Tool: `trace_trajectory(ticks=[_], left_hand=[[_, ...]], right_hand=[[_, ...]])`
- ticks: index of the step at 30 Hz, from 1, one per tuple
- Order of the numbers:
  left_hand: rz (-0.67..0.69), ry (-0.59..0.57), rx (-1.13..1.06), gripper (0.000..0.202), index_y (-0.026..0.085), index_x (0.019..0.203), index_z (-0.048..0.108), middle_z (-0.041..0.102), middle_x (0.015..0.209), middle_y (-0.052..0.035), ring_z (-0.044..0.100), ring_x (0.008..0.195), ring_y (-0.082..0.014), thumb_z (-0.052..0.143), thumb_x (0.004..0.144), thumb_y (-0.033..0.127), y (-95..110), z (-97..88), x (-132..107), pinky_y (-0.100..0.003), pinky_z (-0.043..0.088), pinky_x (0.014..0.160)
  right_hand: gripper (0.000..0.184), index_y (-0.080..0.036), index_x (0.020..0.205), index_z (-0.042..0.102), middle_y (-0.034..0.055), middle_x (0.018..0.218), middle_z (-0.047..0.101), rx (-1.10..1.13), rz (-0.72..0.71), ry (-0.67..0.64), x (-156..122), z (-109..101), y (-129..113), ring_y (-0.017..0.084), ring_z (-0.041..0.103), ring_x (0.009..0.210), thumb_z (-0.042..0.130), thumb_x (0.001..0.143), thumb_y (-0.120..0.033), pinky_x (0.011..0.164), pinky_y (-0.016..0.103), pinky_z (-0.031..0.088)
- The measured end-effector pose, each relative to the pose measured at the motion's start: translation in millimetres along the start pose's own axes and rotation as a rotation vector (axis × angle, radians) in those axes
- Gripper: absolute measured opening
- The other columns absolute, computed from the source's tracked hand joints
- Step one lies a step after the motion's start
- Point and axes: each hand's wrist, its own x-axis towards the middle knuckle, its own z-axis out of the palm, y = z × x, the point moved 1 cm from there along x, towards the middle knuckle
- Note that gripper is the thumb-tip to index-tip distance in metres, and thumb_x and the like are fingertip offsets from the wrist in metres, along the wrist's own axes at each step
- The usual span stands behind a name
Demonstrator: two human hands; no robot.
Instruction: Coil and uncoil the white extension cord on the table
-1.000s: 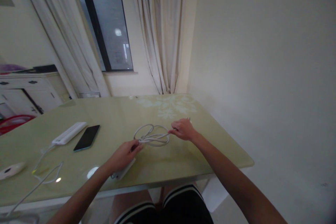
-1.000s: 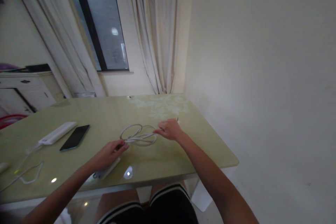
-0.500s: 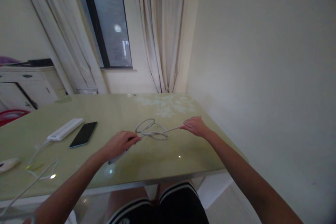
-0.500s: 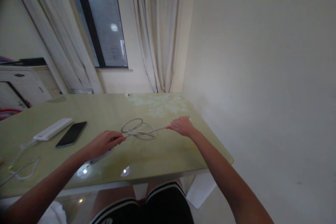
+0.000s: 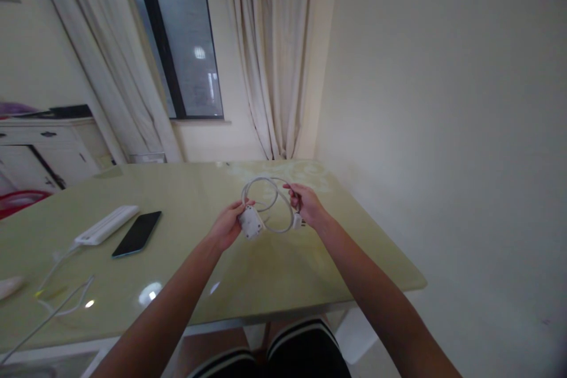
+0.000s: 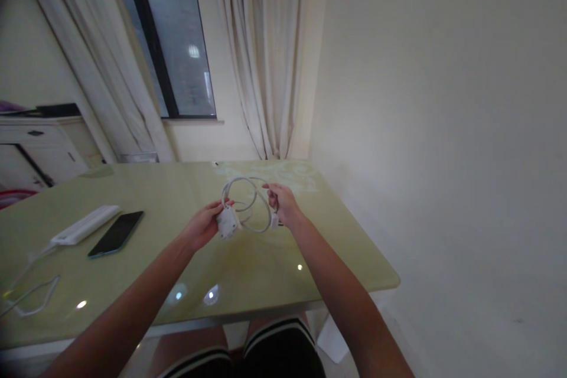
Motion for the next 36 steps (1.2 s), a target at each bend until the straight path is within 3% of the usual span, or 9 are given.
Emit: trace_trajectory(ticks=[6, 11, 14, 19, 24, 28, 32, 36], left_hand=[[0.01, 0.034, 0.194, 0.024, 0.016, 0.097, 0.076, 0.076, 0.102, -0.0089, 0.067, 0.076, -0.0141, 0.079, 0.073, 0.021, -33.1, -19.7, 30.6, -0.021, 0.047, 0.059], [0.193, 0.167, 0.284, 0.029, 0.013, 0.092, 0.075, 0.077, 0.09, -0.0099, 0.068, 0.076, -0.0185, 0.08, 0.069, 0.03, -51.2, -32.4, 47.8, -0.029, 0.053, 0.07], [0.358, 0.254, 0.503, 0.029, 0.014, 0.095, 0.077, 0.077, 0.089, -0.0105, 0.07, 0.079, -0.0212, 0.072, 0.076, 0.035, -52.9, -33.6, 45.4, -0.033, 0.054, 0.077], [0.524, 0.329, 0.789, 0.034, 0.013, 0.099, 0.077, 0.077, 0.096, -0.0126, 0.07, 0.086, -0.0237, 0.068, 0.08, 0.04, -47.2, -33.3, 31.3, -0.035, 0.054, 0.083], [0.531, 0.356, 0.762, 0.033, 0.014, 0.096, 0.076, 0.076, 0.087, -0.0109, 0.069, 0.078, -0.0224, 0.071, 0.077, 0.041, -44.4, -37.8, 25.3, -0.033, 0.053, 0.076], [0.632, 0.372, 0.67, 0.03, 0.017, 0.092, 0.075, 0.074, 0.078, -0.0068, 0.065, 0.066, -0.0185, 0.069, 0.078, 0.043, -41.4, -43.2, 23.4, -0.029, 0.051, 0.067], [0.636, 0.299, 0.631, 0.034, 0.018, 0.092, 0.074, 0.072, 0.073, -0.0046, 0.058, 0.054, -0.0145, 0.061, 0.085, 0.048, -39.4, -40.3, 17.5, -0.025, 0.046, 0.056], [0.729, 0.188, 0.57, 0.034, 0.019, 0.102, 0.075, 0.076, 0.088, -0.0075, 0.067, 0.07, -0.0162, 0.062, 0.086, 0.045, -38.6, -33.3, 12.2, -0.027, 0.053, 0.069]], right_hand=[[0.011, -0.013, 0.083, 0.073, -0.0024, 0.064, 0.058, 0.139, 0.099, 0.124, 10.8, -5.1, 33.5, 0.005, 0.045, 0.05, 0.069, 0.074, -0.019, 0.049, 0.018, 0.036], [0.021, -0.02, 0.091, 0.072, 0.0009, 0.081, 0.072, 0.194, 0.063, 0.207, 17.8, -11.6, 61.0, 0.012, 0.063, 0.07, 0.072, 0.07, -0.017, 0.066, 0.022, 0.049], [0.028, -0.02, 0.097, 0.074, 0.0038, 0.093, 0.076, 0.059, -0.023, 0.213, 15.0, -20.5, 70.6, 0.016, 0.067, 0.081, 0.074, 0.069, -0.026, 0.073, 0.026, 0.051], [0.033, -0.016, 0.089, 0.077, 0.0041, 0.083, 0.074, -0.333, -0.158, 0.287, 10.0, -33.6, 80.0, 0.017, 0.064, 0.075, 0.069, 0.072, -0.044, 0.071, 0.027, 0.048], [0.034, -0.017, 0.087, 0.078, 0.0034, 0.084, 0.075, -0.424, -0.231, 0.339, 8.2, -33.6, 83.6, 0.017, 0.063, 0.077, 0.067, 0.073, -0.045, 0.07, 0.026, 0.047], [0.033, -0.017, 0.086, 0.076, 0.0045, 0.078, 0.073, -0.431, -0.303, 0.446, 6.1, -36.2, 77.9, 0.016, 0.061, 0.069, 0.069, 0.072, -0.047, 0.064, 0.025, 0.046], [0.04, -0.016, 0.073, 0.07, 0.003, 0.063, 0.065, -0.435, -0.289, 0.549, 4.7, -39.8, 73.6, 0.013, 0.054, 0.056, 0.068, 0.074, -0.056, 0.054, 0.023, 0.041], [0.044, -0.016, 0.08, 0.07, 0.0025, 0.062, 0.065, -0.28, -0.254, 0.473, 4.7, -36.4, 73.3, 0.011, 0.054, 0.05, 0.059, 0.08, -0.059, 0.05, 0.023, 0.041]])
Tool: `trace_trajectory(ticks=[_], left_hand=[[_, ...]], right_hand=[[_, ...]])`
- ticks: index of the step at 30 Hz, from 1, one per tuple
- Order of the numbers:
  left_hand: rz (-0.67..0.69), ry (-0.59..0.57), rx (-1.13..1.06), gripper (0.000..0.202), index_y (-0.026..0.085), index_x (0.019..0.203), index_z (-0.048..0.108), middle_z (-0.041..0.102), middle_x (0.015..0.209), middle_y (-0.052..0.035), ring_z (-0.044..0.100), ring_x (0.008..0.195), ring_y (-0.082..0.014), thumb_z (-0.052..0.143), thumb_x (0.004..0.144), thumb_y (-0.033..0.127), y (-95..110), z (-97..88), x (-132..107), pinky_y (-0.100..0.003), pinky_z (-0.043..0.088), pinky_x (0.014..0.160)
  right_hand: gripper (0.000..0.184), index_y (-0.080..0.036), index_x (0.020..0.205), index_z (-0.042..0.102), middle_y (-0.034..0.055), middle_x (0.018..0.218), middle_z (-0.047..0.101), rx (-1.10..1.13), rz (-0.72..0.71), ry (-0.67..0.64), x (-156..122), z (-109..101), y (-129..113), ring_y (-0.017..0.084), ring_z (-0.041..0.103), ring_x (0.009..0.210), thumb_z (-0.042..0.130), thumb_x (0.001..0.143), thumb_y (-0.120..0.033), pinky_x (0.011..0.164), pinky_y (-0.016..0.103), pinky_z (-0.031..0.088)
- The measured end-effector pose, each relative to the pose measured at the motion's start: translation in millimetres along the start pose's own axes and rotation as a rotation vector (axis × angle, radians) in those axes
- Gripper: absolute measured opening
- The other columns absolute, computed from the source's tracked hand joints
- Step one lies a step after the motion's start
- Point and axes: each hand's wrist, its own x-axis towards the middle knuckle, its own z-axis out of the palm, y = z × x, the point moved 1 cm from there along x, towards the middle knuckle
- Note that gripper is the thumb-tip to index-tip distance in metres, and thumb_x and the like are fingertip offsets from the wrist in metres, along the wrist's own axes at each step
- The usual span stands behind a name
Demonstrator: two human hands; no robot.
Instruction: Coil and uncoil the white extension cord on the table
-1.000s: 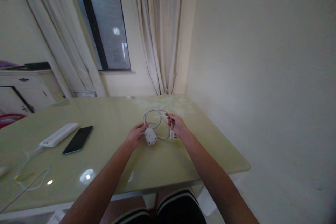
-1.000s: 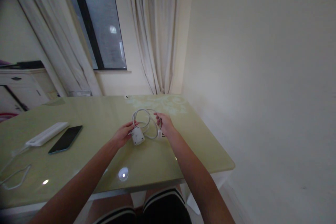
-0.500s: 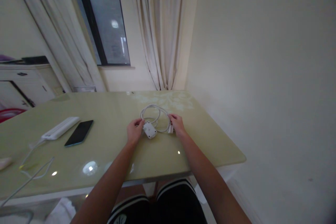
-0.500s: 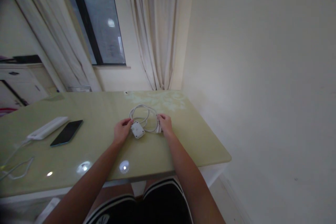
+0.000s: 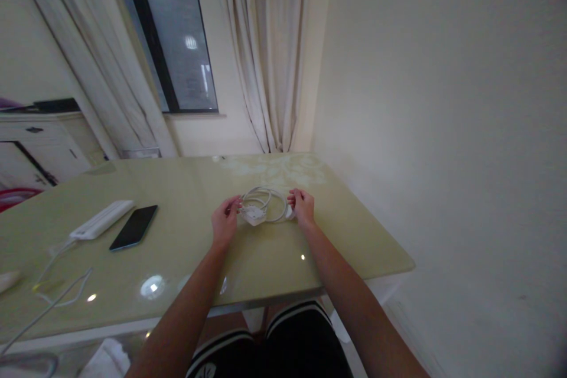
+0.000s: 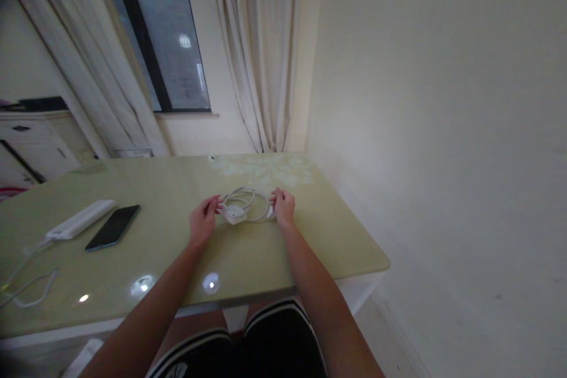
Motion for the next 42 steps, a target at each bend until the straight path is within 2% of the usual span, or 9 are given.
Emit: trace_trajectory(ticks=[6, 11, 15, 20, 23, 26, 31, 38, 42], left_hand=[[-0.041, 0.044, -0.005, 0.035, 0.016, 0.088, 0.076, 0.074, 0.075, -0.0066, 0.065, 0.066, -0.017, 0.073, 0.078, 0.05, -2.8, -1.0, 2.1, -0.028, 0.052, 0.066], [-0.115, 0.011, -0.196, 0.049, 0.014, 0.101, 0.075, 0.077, 0.093, -0.0117, 0.069, 0.077, -0.0182, 0.071, 0.078, 0.057, -1.3, 1.6, 3.4, -0.03, 0.054, 0.071], [-0.131, 0.049, -0.183, 0.044, 0.014, 0.088, 0.075, 0.074, 0.078, -0.0073, 0.064, 0.069, -0.0162, 0.082, 0.066, 0.052, -3.7, 1.1, 4.2, -0.027, 0.051, 0.067], [-0.134, 0.041, -0.158, 0.049, 0.015, 0.093, 0.077, 0.074, 0.079, -0.0075, 0.06, 0.066, -0.0145, 0.072, 0.075, 0.06, -4.7, 0.3, 4.7, -0.026, 0.049, 0.064], [-0.129, 0.054, -0.157, 0.049, 0.015, 0.093, 0.076, 0.074, 0.082, -0.008, 0.061, 0.068, -0.0152, 0.076, 0.07, 0.058, -1.3, 0.3, 4.1, -0.026, 0.049, 0.064], [-0.125, 0.069, -0.12, 0.042, 0.015, 0.084, 0.075, 0.071, 0.073, -0.0056, 0.06, 0.065, -0.015, 0.081, 0.067, 0.054, -1.6, -0.4, 4.2, -0.026, 0.048, 0.061], [-0.132, 0.027, -0.154, 0.046, 0.015, 0.089, 0.076, 0.074, 0.079, -0.0069, 0.059, 0.064, -0.0131, 0.071, 0.077, 0.059, -10.9, 0.8, 6.3, -0.025, 0.048, 0.061], [-0.158, -0.007, -0.151, 0.046, 0.015, 0.086, 0.076, 0.07, 0.071, -0.004, 0.058, 0.063, -0.0131, 0.083, 0.066, 0.056, -11.0, 2.5, 5.0, -0.024, 0.045, 0.058], [-0.171, 0.006, -0.156, 0.05, 0.014, 0.088, 0.077, 0.072, 0.075, -0.0061, 0.058, 0.063, -0.0132, 0.077, 0.071, 0.061, -9.4, 2.0, 4.9, -0.024, 0.045, 0.057]], right_hand=[[0.035, -0.014, 0.085, 0.073, 0.0071, 0.078, 0.073, 0.031, -0.021, 0.009, -2.6, 1.0, -4.7, 0.015, 0.064, 0.064, 0.072, 0.07, -0.045, 0.057, 0.024, 0.047], [0.035, -0.014, 0.081, 0.073, 0.0074, 0.074, 0.072, 0.02, -0.041, 0.042, -2.3, -1.8, -5.1, 0.014, 0.063, 0.061, 0.069, 0.074, -0.048, 0.057, 0.025, 0.048], [0.033, -0.015, 0.087, 0.075, 0.0077, 0.081, 0.074, 0.025, -0.046, 0.043, -1.4, -2.1, -3.3, 0.016, 0.065, 0.068, 0.07, 0.072, -0.044, 0.06, 0.025, 0.049], [0.037, -0.015, 0.078, 0.074, 0.0063, 0.071, 0.071, -0.082, -0.079, 0.053, -2.0, -2.7, -3.0, 0.014, 0.06, 0.061, 0.069, 0.075, -0.051, 0.059, 0.025, 0.047], [0.041, -0.015, 0.082, 0.075, 0.0079, 0.076, 0.073, -0.068, -0.069, 0.038, -2.0, -2.1, -2.9, 0.015, 0.062, 0.063, 0.062, 0.079, -0.053, 0.058, 0.024, 0.046], [0.039, -0.015, 0.088, 0.077, 0.0082, 0.081, 0.075, -0.066, -0.073, 0.03, -1.4, -1.4, -1.7, 0.016, 0.064, 0.068, 0.068, 0.073, -0.049, 0.059, 0.024, 0.046], [0.036, -0.015, 0.083, 0.077, 0.0067, 0.075, 0.073, -0.096, -0.069, 0.029, -0.3, -1.1, 2.3, 0.016, 0.063, 0.066, 0.07, 0.073, -0.049, 0.062, 0.025, 0.047], [0.03, -0.015, 0.08, 0.077, 0.0066, 0.077, 0.074, -0.134, -0.112, 0.035, -0.7, -1.0, 2.3, 0.017, 0.064, 0.07, 0.075, 0.068, -0.043, 0.067, 0.026, 0.049], [0.034, -0.016, 0.077, 0.076, 0.0057, 0.071, 0.072, -0.162, -0.097, 0.034, -1.0, -0.8, 2.2, 0.016, 0.062, 0.065, 0.07, 0.074, -0.049, 0.063, 0.026, 0.046]])
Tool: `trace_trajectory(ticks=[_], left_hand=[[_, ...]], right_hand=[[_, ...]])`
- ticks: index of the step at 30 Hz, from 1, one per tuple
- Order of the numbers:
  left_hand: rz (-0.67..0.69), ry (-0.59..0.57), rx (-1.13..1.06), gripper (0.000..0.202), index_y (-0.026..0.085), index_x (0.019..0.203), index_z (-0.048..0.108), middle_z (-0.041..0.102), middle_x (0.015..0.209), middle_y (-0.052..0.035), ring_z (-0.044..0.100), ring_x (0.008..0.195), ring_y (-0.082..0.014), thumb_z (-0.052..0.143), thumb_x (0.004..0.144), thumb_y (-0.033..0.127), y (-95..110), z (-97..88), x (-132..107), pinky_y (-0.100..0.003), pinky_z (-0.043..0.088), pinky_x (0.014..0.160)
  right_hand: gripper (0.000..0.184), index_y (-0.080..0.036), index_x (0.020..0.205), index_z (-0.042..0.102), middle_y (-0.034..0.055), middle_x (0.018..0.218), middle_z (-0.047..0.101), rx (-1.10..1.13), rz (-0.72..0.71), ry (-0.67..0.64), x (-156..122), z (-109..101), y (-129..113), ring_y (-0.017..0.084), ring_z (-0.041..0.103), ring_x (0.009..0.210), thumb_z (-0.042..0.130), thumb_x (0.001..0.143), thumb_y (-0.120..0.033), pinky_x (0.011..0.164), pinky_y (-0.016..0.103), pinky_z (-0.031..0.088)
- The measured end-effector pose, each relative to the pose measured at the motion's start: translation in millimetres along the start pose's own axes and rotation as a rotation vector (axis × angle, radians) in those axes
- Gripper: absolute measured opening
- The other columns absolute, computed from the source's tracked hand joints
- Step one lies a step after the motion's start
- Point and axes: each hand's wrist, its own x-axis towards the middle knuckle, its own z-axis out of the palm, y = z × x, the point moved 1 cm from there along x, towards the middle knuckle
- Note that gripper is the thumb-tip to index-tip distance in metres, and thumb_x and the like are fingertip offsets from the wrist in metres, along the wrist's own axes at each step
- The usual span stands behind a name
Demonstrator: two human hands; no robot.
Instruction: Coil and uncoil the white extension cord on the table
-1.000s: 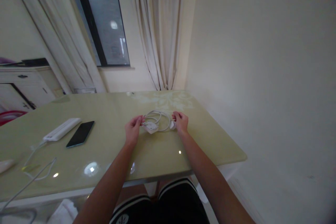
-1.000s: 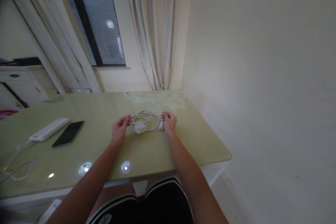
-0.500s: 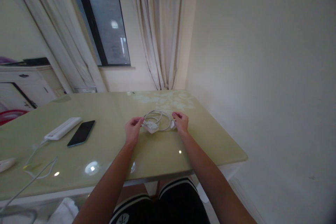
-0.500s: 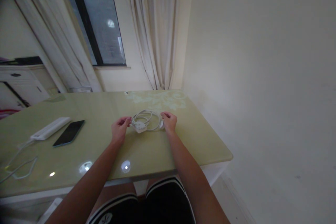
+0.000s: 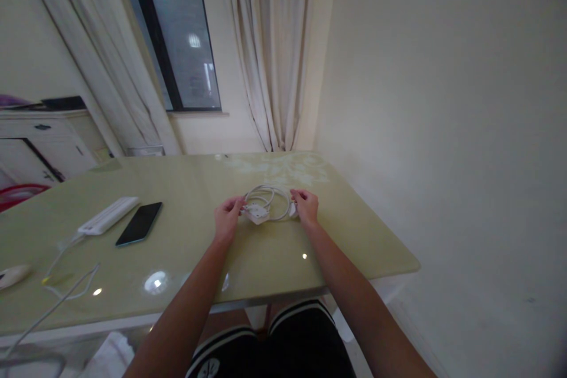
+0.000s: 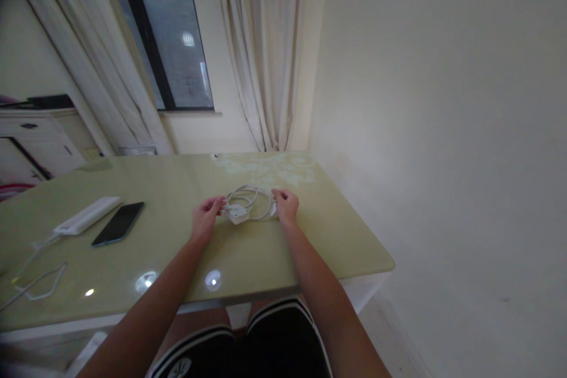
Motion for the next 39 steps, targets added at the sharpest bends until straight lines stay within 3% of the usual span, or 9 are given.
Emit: trace_trajectory(ticks=[4, 8, 14, 18, 21, 26, 31, 35, 39], left_hand=[[0.003, 0.004, -0.037, 0.051, 0.015, 0.097, 0.077, 0.075, 0.083, -0.0074, 0.06, 0.066, -0.0136, 0.077, 0.071, 0.058, 1.1, 0.0, -0.2, -0.024, 0.046, 0.058], [-0.002, 0.048, 0.003, 0.042, 0.015, 0.085, 0.077, 0.07, 0.069, -0.0038, 0.056, 0.06, -0.0123, 0.083, 0.066, 0.052, 0.8, -1.1, -0.2, -0.023, 0.043, 0.055], [0.016, 0.043, -0.036, 0.046, 0.014, 0.095, 0.077, 0.075, 0.083, -0.0078, 0.058, 0.065, -0.0127, 0.074, 0.075, 0.055, -0.9, -2.6, 0.9, -0.023, 0.046, 0.056], [0.021, 0.084, 0.03, 0.043, 0.013, 0.088, 0.077, 0.071, 0.072, -0.0049, 0.056, 0.061, -0.0121, 0.08, 0.068, 0.052, 2.7, -3.7, 0.3, -0.022, 0.044, 0.054], [0.016, 0.116, 0.084, 0.044, 0.013, 0.08, 0.076, 0.069, 0.067, -0.004, 0.054, 0.057, -0.0115, 0.077, 0.069, 0.055, 5.4, -4.2, -0.4, -0.023, 0.043, 0.052], [0.013, 0.121, 0.058, 0.048, 0.013, 0.089, 0.077, 0.073, 0.078, -0.0069, 0.056, 0.061, -0.0124, 0.071, 0.073, 0.058, 4.4, -4.4, 0.4, -0.023, 0.045, 0.054], [0.0, 0.155, 0.082, 0.046, 0.012, 0.086, 0.076, 0.07, 0.07, -0.0048, 0.055, 0.059, -0.0121, 0.078, 0.067, 0.054, 1.2, -5.5, 1.5, -0.022, 0.042, 0.052], [0.019, 0.133, 0.064, 0.047, 0.013, 0.089, 0.077, 0.072, 0.076, -0.0063, 0.054, 0.06, -0.0118, 0.07, 0.075, 0.057, -0.4, -5.8, 2.1, -0.023, 0.043, 0.053], [0.015, 0.14, 0.097, 0.047, 0.013, 0.093, 0.077, 0.073, 0.077, -0.0062, 0.058, 0.063, -0.0135, 0.077, 0.069, 0.054, -2.6, -7.0, 3.6, -0.024, 0.044, 0.055]], right_hand=[[0.03, -0.017, 0.084, 0.077, 0.0055, 0.077, 0.074, 0.005, -0.015, -0.002, 0.8, -0.5, 2.0, 0.016, 0.063, 0.069, 0.066, 0.077, -0.044, 0.066, 0.026, 0.048], [0.027, -0.016, 0.081, 0.077, 0.005, 0.076, 0.073, -0.032, -0.018, 0.019, 0.6, -1.4, 2.8, 0.017, 0.064, 0.069, 0.074, 0.07, -0.041, 0.066, 0.025, 0.047], [0.033, -0.017, 0.081, 0.076, 0.0053, 0.073, 0.073, -0.076, -0.048, -0.031, -2.3, -1.0, -1.6, 0.017, 0.063, 0.065, 0.062, 0.081, -0.046, 0.066, 0.027, 0.047], [0.027, -0.017, 0.082, 0.077, 0.0056, 0.079, 0.075, -0.14, -0.114, -0.045, -4.9, -1.4, -5.8, 0.018, 0.066, 0.072, 0.068, 0.076, -0.041, 0.072, 0.027, 0.048], [0.032, -0.016, 0.082, 0.077, 0.0058, 0.076, 0.074, -0.196, -0.109, -0.037, -6.6, -2.0, -7.7, 0.018, 0.066, 0.07, 0.065, 0.08, -0.046, 0.069, 0.027, 0.048], [0.029, -0.016, 0.09, 0.079, 0.0062, 0.085, 0.076, -0.26, -0.162, -0.084, -8.3, -2.2, -10.8, 0.019, 0.069, 0.079, 0.059, 0.086, -0.037, 0.076, 0.027, 0.049], [0.028, -0.017, 0.089, 0.079, 0.0061, 0.086, 0.076, -0.319, -0.166, -0.086, -9.3, -1.9, -11.5, 0.019, 0.069, 0.078, 0.063, 0.087, -0.04, 0.076, 0.027, 0.05], [0.041, -0.018, 0.111, 0.076, 0.0107, 0.104, 0.076, -0.535, -0.171, -0.111, -12.8, 0.7, -7.2, 0.021, 0.069, 0.088, 0.067, 0.087, -0.049, 0.081, 0.03, 0.05], [0.056, -0.02, 0.128, 0.069, 0.0136, 0.113, 0.074, -0.707, -0.181, -0.22, -16.5, 4.4, 1.7, 0.027, 0.069, 0.102, 0.076, 0.08, -0.047, 0.089, 0.034, 0.05]])
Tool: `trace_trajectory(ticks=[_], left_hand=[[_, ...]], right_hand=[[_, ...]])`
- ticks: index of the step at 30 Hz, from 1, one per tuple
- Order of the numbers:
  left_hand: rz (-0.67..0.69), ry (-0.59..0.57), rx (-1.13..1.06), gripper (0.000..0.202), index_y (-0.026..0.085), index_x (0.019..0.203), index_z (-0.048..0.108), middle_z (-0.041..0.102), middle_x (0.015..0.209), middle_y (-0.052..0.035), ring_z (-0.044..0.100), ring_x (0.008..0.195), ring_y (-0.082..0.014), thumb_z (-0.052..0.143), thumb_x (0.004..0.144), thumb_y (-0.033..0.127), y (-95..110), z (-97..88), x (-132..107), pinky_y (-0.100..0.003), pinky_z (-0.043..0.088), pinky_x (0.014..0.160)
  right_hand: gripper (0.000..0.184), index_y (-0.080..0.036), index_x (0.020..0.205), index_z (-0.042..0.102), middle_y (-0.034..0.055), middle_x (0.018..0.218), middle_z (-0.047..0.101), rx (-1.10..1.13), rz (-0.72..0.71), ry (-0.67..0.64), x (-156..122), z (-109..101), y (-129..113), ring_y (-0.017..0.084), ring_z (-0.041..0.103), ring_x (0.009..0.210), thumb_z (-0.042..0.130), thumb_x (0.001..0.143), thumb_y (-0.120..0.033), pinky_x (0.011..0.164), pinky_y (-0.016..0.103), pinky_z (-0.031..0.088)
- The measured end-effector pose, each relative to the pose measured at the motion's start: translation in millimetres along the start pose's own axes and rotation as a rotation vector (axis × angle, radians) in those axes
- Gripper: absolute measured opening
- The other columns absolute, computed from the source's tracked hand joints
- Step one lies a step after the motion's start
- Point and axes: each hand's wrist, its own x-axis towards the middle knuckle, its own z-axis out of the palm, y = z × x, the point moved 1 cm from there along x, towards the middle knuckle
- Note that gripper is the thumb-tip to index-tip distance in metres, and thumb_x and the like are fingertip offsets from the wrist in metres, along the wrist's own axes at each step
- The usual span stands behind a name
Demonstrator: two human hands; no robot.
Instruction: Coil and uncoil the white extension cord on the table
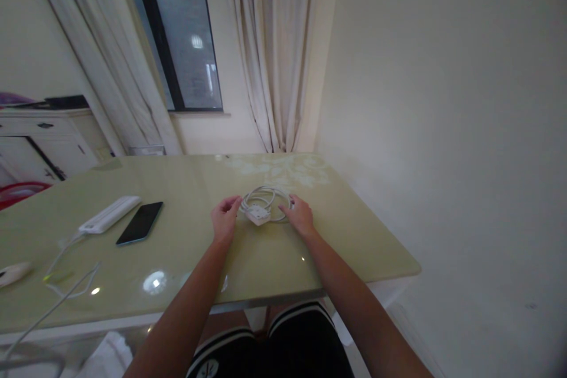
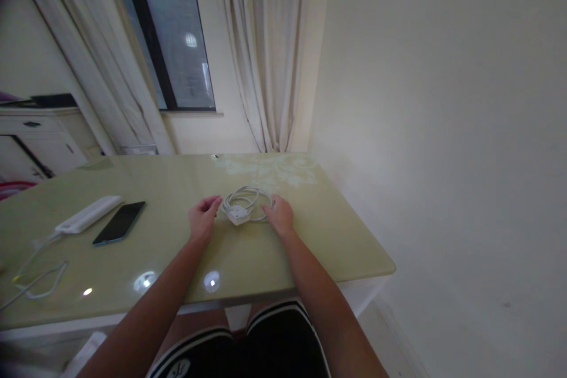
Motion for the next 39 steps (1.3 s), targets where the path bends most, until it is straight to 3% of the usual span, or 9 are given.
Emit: trace_trajectory(ticks=[8, 12, 14, 20, 24, 30, 34, 36, 39], left_hand=[[0.026, -0.035, 0.008, 0.049, 0.013, 0.1, 0.077, 0.074, 0.081, -0.0075, 0.059, 0.064, -0.0146, 0.066, 0.077, 0.055, -1.6, 0.4, 0.3, -0.024, 0.044, 0.054], [0.028, -0.043, 0.072, 0.043, 0.014, 0.09, 0.078, 0.074, 0.077, -0.0072, 0.062, 0.067, -0.0168, 0.075, 0.071, 0.052, -1.6, 0.0, 0.6, -0.027, 0.049, 0.061], [0.015, -0.039, 0.095, 0.042, 0.014, 0.09, 0.077, 0.074, 0.078, -0.0079, 0.062, 0.067, -0.0174, 0.068, 0.079, 0.053, -2.2, -0.4, 0.8, -0.028, 0.05, 0.063], [0.141, -0.011, 0.146, 0.047, 0.018, 0.134, 0.06, 0.068, 0.128, -0.0141, 0.066, 0.101, -0.0217, 0.055, 0.093, 0.041, -9.5, 3.5, 0.2, -0.032, 0.053, 0.078], [0.14, -0.115, 0.16, 0.052, 0.02, 0.14, 0.055, 0.063, 0.133, -0.0152, 0.061, 0.118, -0.0254, 0.059, 0.092, 0.042, -18.3, 6.5, 3.2, -0.039, 0.052, 0.093], [0.095, -0.08, 0.122, 0.05, 0.019, 0.121, 0.063, 0.063, 0.116, -0.013, 0.065, 0.1, -0.0213, 0.066, 0.084, 0.052, -17.7, -4.6, 12.6, -0.034, 0.055, 0.082], [-0.059, -0.16, -0.11, 0.053, 0.021, 0.109, 0.051, 0.066, 0.101, -0.0058, 0.069, 0.076, -0.0161, 0.07, 0.077, 0.059, -9.3, -4.7, 7.9, -0.029, 0.056, 0.065], [-0.13, -0.214, -0.147, 0.054, 0.021, 0.105, 0.049, 0.066, 0.087, -0.001, 0.062, 0.058, -0.0116, 0.071, 0.075, 0.061, -5.0, -3.4, 7.3, -0.023, 0.049, 0.052], [-0.147, -0.152, -0.147, 0.048, 0.02, 0.094, 0.052, 0.055, 0.069, 0.0057, 0.046, 0.044, -0.0065, 0.073, 0.072, 0.057, -0.7, -8.0, 21.0, -0.017, 0.035, 0.041]], right_hand=[[0.052, -0.016, 0.126, 0.068, 0.009, 0.104, 0.072, 0.319, -0.014, 0.013, 7.3, 8.6, 1.6, 0.016, 0.066, 0.078, 0.072, 0.074, -0.023, 0.078, 0.029, 0.053], [0.05, -0.016, 0.124, 0.069, 0.0036, 0.089, 0.068, 0.5, -0.101, 0.048, 5.2, 4.5, -6.7, 0.011, 0.056, 0.064, 0.071, 0.077, -0.033, 0.065, 0.024, 0.049], [0.045, -0.015, 0.116, 0.073, 0.0028, 0.083, 0.065, 0.545, -0.164, 0.049, 2.1, 1.8, -11.6, 0.012, 0.053, 0.065, 0.073, 0.079, -0.041, 0.065, 0.025, 0.047], [0.038, -0.017, 0.108, 0.076, 0.001, 0.079, 0.057, 0.627, -0.394, 0.043, -5.9, -4.2, -23.0, 0.012, 0.049, 0.069, 0.073, 0.084, -0.047, 0.066, 0.025, 0.043], [0.04, -0.017, 0.106, 0.076, -0.0007, 0.074, 0.053, 0.651, -0.454, 0.02, -9.2, -8.0, -27.0, 0.012, 0.048, 0.068, 0.076, 0.082, -0.049, 0.067, 0.025, 0.042], [0.04, -0.019, 0.106, 0.076, 0.0008, 0.076, 0.058, 0.596, -0.392, 0.001, -11.4, -10.0, -26.5, 0.013, 0.049, 0.07, 0.069, 0.086, -0.053, 0.069, 0.025, 0.044], [0.045, -0.018, 0.103, 0.076, 0.0026, 0.079, 0.063, 0.599, -0.303, -0.013, -8.9, -7.9, -25.6, 0.013, 0.053, 0.07, 0.071, 0.082, -0.057, 0.068, 0.025, 0.046], [0.047, -0.017, 0.104, 0.076, 0.0039, 0.082, 0.067, 0.639, -0.249, -0.046, -7.0, -6.9, -25.7, 0.014, 0.057, 0.071, 0.071, 0.081, -0.057, 0.069, 0.025, 0.048], [0.05, -0.018, 0.116, 0.073, 0.0069, 0.096, 0.072, 0.729, -0.183, -0.106, -4.6, -5.5, -25.4, 0.016, 0.065, 0.08, 0.07, 0.083, -0.055, 0.075, 0.027, 0.053]])
